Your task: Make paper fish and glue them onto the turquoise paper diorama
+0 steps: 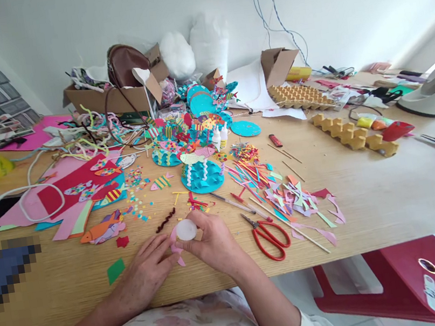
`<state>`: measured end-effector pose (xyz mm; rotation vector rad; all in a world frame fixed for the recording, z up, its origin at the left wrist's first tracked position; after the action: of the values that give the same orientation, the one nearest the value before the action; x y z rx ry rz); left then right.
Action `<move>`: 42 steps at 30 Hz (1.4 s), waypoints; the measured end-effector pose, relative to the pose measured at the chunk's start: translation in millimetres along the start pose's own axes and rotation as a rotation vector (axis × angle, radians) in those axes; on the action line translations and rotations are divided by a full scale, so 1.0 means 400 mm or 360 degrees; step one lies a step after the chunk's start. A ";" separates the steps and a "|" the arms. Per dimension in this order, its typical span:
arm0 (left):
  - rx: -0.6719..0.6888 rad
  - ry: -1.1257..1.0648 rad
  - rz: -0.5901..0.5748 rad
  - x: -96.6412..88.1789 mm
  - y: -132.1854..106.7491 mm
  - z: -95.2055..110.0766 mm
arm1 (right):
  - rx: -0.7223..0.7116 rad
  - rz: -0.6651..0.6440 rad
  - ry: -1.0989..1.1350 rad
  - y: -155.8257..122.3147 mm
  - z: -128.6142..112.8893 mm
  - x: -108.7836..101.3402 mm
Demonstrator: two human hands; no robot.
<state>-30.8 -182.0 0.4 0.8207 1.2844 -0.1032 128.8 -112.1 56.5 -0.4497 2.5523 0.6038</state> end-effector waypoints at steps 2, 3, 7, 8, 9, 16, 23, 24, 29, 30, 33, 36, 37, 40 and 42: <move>-0.0007 -0.0002 -0.0008 0.001 -0.001 0.000 | 0.0007 0.0028 -0.0017 0.001 0.001 -0.001; -0.0014 -0.0010 -0.0005 0.001 -0.001 0.000 | 0.0007 0.0039 -0.0007 0.001 0.001 0.000; -0.0037 -0.0031 0.0006 0.002 -0.002 0.001 | 0.0008 -0.0013 0.0051 -0.001 0.000 0.003; -0.0037 -0.0030 0.0005 0.002 -0.003 0.001 | 0.0015 -0.0025 0.0045 -0.002 0.000 0.003; -0.0036 -0.0025 0.0001 0.002 -0.003 0.001 | 0.0025 -0.0028 0.0035 -0.002 0.001 0.003; -0.0032 -0.0034 0.0018 0.003 -0.005 0.001 | -0.0012 0.0040 0.0045 0.001 0.005 0.006; -0.0043 -0.0049 -0.0020 0.002 -0.001 0.000 | 0.0035 0.0051 0.0040 0.003 0.004 0.003; -0.0040 -0.0047 -0.0007 0.001 -0.001 -0.001 | 0.0036 0.0046 0.0056 0.003 0.003 0.003; -0.0035 -0.0031 0.0005 0.000 -0.002 0.000 | 0.0049 -0.0042 0.0098 -0.002 -0.001 0.000; -0.0035 -0.0031 -0.0008 -0.001 -0.001 0.000 | 0.0064 -0.0033 0.0078 -0.001 0.000 -0.001; -0.0041 -0.0041 -0.0024 -0.003 0.001 0.002 | 0.0078 0.0023 0.0029 0.003 0.002 0.000; -0.0045 -0.0033 0.0004 -0.004 0.002 0.003 | 0.0044 0.0031 0.0062 0.004 0.000 0.004; -0.0045 -0.0031 0.0008 -0.004 0.002 0.002 | 0.0037 0.0011 0.0080 0.004 -0.001 0.004; -0.0052 -0.0032 -0.0017 -0.004 -0.001 0.000 | 0.0061 -0.0048 0.0078 0.002 -0.002 0.000; -0.0061 -0.0038 -0.0050 -0.003 -0.002 -0.001 | 0.0083 -0.0021 0.0040 0.003 -0.002 -0.004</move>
<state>-31.8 -182.7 1.1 0.7648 1.2731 -0.1129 129.3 -111.2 58.2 -0.4583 2.5803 0.5285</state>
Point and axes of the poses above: each hand's wrist, its own y-axis towards the middle knuckle, its own x-axis out of the palm, z = x × y, the point moved 2 cm from there along y, towards the middle knuckle, and after that the axes turned 8 degrees about z, right-handed, at the moved point
